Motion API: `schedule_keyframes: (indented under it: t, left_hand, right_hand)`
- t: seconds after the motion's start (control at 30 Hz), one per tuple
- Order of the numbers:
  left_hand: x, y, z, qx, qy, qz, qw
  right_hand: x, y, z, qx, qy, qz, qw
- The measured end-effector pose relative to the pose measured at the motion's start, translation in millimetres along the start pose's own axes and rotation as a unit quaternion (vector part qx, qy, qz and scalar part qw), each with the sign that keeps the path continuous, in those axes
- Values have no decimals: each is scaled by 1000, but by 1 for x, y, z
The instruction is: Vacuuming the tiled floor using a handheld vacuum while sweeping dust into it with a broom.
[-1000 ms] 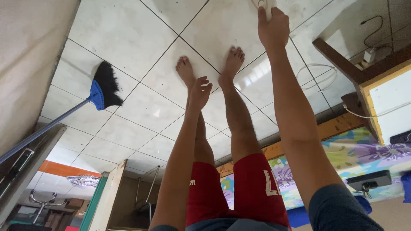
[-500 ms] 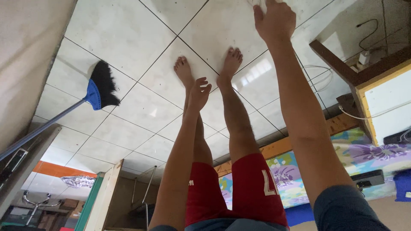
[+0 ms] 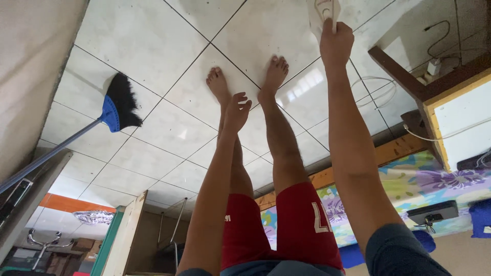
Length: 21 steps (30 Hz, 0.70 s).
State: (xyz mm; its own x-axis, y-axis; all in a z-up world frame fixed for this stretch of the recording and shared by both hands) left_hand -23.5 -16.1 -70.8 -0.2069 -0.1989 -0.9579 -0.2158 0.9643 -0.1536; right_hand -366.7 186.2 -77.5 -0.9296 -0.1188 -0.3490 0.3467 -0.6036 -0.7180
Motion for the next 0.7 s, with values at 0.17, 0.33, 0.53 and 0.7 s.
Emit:
schedule_keyframes:
  t: [0.17, 0.33, 0.53, 0.7]
  left_hand:
    - [-5, -1, -10, 1, -14, 9, 1000]
    - [-6, 0, -9, 13, -23, 5, 1000]
    - [1, -1, -5, 11, -10, 2, 1000]
    - [0, 0, -4, 18, -11, -6, 1000]
  right_hand:
    - [-4, 1, 20, -41, -4, 53, 998]
    - [-9, 5, 39, -97, -83, 81, 989]
    - [-14, 6, 43, -69, -10, 95, 993]
    - [-1, 11, 12, -52, -68, 69, 994]
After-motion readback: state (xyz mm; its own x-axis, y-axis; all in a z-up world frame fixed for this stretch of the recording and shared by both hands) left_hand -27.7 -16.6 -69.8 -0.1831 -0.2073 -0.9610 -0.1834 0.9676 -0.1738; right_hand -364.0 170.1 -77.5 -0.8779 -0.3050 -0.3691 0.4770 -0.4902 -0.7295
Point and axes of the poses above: each hand's wrist, its own x-axis towards the middle knuckle, its own y-axis out of the palm, z = x × y, the point moved 7 cm from there along x, towards the middle knuckle, and after that the axes turned 11 degrees about -y, right-handed, at the moved point
